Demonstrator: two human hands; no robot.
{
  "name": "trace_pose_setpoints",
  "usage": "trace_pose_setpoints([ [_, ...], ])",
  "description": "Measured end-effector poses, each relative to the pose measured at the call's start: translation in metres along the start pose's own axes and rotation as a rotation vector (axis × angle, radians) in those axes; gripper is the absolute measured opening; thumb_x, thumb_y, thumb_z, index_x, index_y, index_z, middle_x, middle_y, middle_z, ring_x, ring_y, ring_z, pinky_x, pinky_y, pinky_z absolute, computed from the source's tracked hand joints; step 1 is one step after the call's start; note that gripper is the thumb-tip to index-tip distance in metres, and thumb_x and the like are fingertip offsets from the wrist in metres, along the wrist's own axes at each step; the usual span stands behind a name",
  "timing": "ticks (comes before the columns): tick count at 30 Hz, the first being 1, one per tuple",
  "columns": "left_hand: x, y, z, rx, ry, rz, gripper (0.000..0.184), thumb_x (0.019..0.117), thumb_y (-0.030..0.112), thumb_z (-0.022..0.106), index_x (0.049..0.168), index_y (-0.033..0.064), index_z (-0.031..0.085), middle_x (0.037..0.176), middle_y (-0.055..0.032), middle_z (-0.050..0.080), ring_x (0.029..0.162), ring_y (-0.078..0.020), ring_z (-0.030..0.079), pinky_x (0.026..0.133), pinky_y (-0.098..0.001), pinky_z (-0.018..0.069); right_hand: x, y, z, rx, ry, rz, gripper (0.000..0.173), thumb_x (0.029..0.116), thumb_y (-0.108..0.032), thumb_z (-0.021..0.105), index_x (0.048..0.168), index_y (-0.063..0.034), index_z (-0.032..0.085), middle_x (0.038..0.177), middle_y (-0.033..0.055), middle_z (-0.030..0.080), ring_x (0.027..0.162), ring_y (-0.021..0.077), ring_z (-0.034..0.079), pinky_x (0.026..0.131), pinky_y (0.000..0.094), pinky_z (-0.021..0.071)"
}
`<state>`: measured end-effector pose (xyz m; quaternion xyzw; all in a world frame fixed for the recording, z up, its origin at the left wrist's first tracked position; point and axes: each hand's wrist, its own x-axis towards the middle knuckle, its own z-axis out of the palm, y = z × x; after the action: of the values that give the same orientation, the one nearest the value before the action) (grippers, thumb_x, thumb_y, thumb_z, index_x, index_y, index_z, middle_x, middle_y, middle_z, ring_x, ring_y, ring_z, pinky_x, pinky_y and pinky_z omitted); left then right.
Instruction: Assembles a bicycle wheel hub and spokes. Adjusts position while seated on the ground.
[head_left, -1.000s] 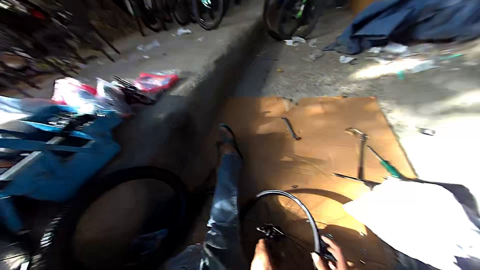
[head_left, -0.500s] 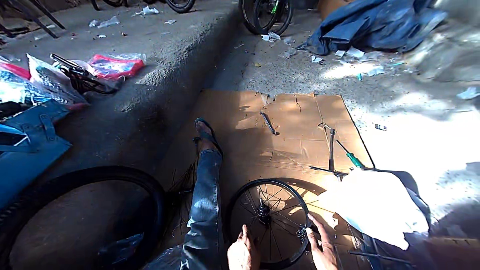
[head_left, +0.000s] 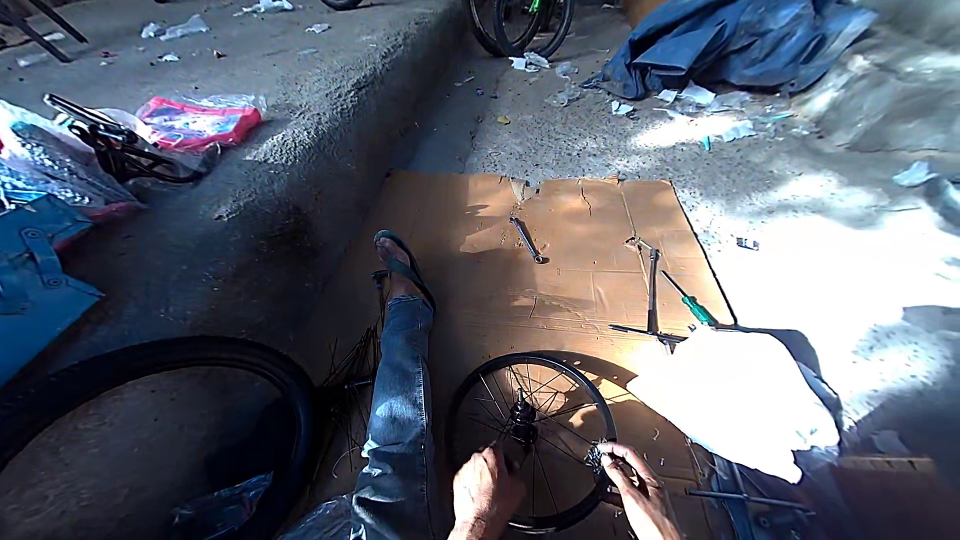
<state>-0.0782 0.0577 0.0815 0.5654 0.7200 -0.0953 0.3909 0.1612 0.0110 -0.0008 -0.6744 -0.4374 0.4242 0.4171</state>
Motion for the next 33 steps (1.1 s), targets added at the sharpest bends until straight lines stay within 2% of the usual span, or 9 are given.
trace_pose_setpoints([
  [3, 0.001, 0.008, 0.038, -0.567, -0.124, 0.133, 0.035, 0.1005, 0.037, 0.063, 0.107, 0.0038, 0.072, 0.088, -0.0123, 0.069, 0.079, -0.0245, 0.067, 0.077, -0.0468, 0.056, -0.011, -0.013, 0.003, -0.01, -0.04, 0.179, 0.043, 0.0949, -0.04, 0.069, 0.121, -0.0063, 0.072, 0.131, 0.0158, 0.063, 0.118, 0.0232, 0.063, 0.096, 0.0417, 0.0554],
  [4, 0.002, 0.015, 0.052, -0.709, -0.143, 0.158, 0.033, 0.1003, 0.035, 0.064, 0.102, 0.003, 0.071, 0.079, -0.0084, 0.065, 0.068, -0.0195, 0.061, 0.069, -0.0418, 0.0536, -0.013, -0.02, 0.005, 0.003, -0.057, 0.237, 0.046, 0.0939, -0.047, 0.069, 0.119, -0.0083, 0.072, 0.126, 0.0149, 0.065, 0.109, 0.0247, 0.067, 0.085, 0.0441, 0.0607],
  [6, 0.005, 0.034, 0.069, -0.832, -0.178, 0.14, 0.029, 0.1021, 0.031, 0.062, 0.096, 0.0038, 0.068, 0.073, -0.0044, 0.065, 0.06, -0.0147, 0.06, 0.062, -0.0356, 0.053, -0.017, -0.033, 0.005, 0.009, -0.096, 0.309, 0.048, 0.094, -0.049, 0.069, 0.119, -0.0081, 0.071, 0.121, 0.0145, 0.066, 0.1, 0.0268, 0.07, 0.076, 0.0474, 0.0623],
  [12, 0.012, 0.063, 0.069, -0.975, -0.274, 0.042, 0.033, 0.1097, 0.031, 0.05, 0.101, 0.0026, 0.064, 0.069, -0.0063, 0.063, 0.052, -0.0146, 0.06, 0.052, -0.031, 0.0546, -0.015, -0.044, -0.009, -0.122, -0.215, 0.3, 0.033, 0.1009, -0.03, 0.062, 0.12, -0.0043, 0.071, 0.124, 0.0163, 0.065, 0.098, 0.0245, 0.07, 0.079, 0.0445, 0.061],
  [15, 0.016, 0.053, 0.067, -0.8, -0.23, 0.1, 0.037, 0.1092, 0.035, 0.05, 0.101, 0.0038, 0.066, 0.073, -0.0064, 0.065, 0.056, -0.0157, 0.063, 0.056, -0.0333, 0.0575, -0.011, -0.033, -0.008, -0.182, -0.247, 0.189, 0.024, 0.0984, -0.027, 0.063, 0.103, -0.0067, 0.075, 0.108, 0.0124, 0.069, 0.092, 0.0205, 0.069, 0.077, 0.0422, 0.0596],
  [19, 0.016, 0.033, 0.049, -0.409, 0.234, 0.13, 0.033, 0.1002, 0.033, 0.062, 0.117, 0.0065, 0.071, 0.118, -0.0141, 0.068, 0.108, -0.0265, 0.068, 0.097, -0.0451, 0.0558, -0.009, -0.02, -0.005, -0.229, -0.219, 0.13, 0.026, 0.0979, -0.028, 0.063, 0.107, -0.006, 0.075, 0.117, 0.0153, 0.067, 0.112, 0.0236, 0.064, 0.094, 0.045, 0.0536],
  [22, 0.037, 0.014, 0.041, -0.401, 0.484, 0.157, 0.036, 0.0956, 0.03, 0.069, 0.121, 0.0035, 0.069, 0.123, -0.0167, 0.064, 0.115, -0.0298, 0.064, 0.1, -0.0435, 0.0546, -0.005, -0.01, -0.007, -0.218, -0.214, 0.1, 0.031, 0.0978, -0.036, 0.065, 0.102, -0.0077, 0.076, 0.109, 0.0111, 0.069, 0.106, 0.0191, 0.064, 0.092, 0.0411, 0.0529],
  [26, 0.054, 0.012, 0.028, -0.201, 0.394, 0.24, 0.033, 0.0977, 0.028, 0.062, 0.124, 0.0086, 0.068, 0.129, -0.0121, 0.064, 0.124, -0.026, 0.06, 0.107, -0.0393, 0.0496, 0.001, 0.004, -0.012, -0.196, -0.252, 0.039, 0.028, 0.0984, -0.031, 0.064, 0.1, -0.0053, 0.075, 0.106, 0.0104, 0.069, 0.105, 0.0168, 0.065, 0.093, 0.0376, 0.053],
  [33, 0.027, -0.016, 0.011, -0.23, 0.737, 0.132, 0.038, 0.0989, 0.037, 0.058, 0.117, 0.0056, 0.07, 0.119, -0.0168, 0.067, 0.116, -0.0339, 0.064, 0.097, -0.0507, 0.0548, -0.001, 0.031, -0.021, -0.141, -0.227, 0.05, 0.03, 0.0977, -0.035, 0.065, 0.103, -0.0086, 0.076, 0.11, 0.0075, 0.071, 0.107, 0.0136, 0.064, 0.096, 0.0364, 0.0516],
])
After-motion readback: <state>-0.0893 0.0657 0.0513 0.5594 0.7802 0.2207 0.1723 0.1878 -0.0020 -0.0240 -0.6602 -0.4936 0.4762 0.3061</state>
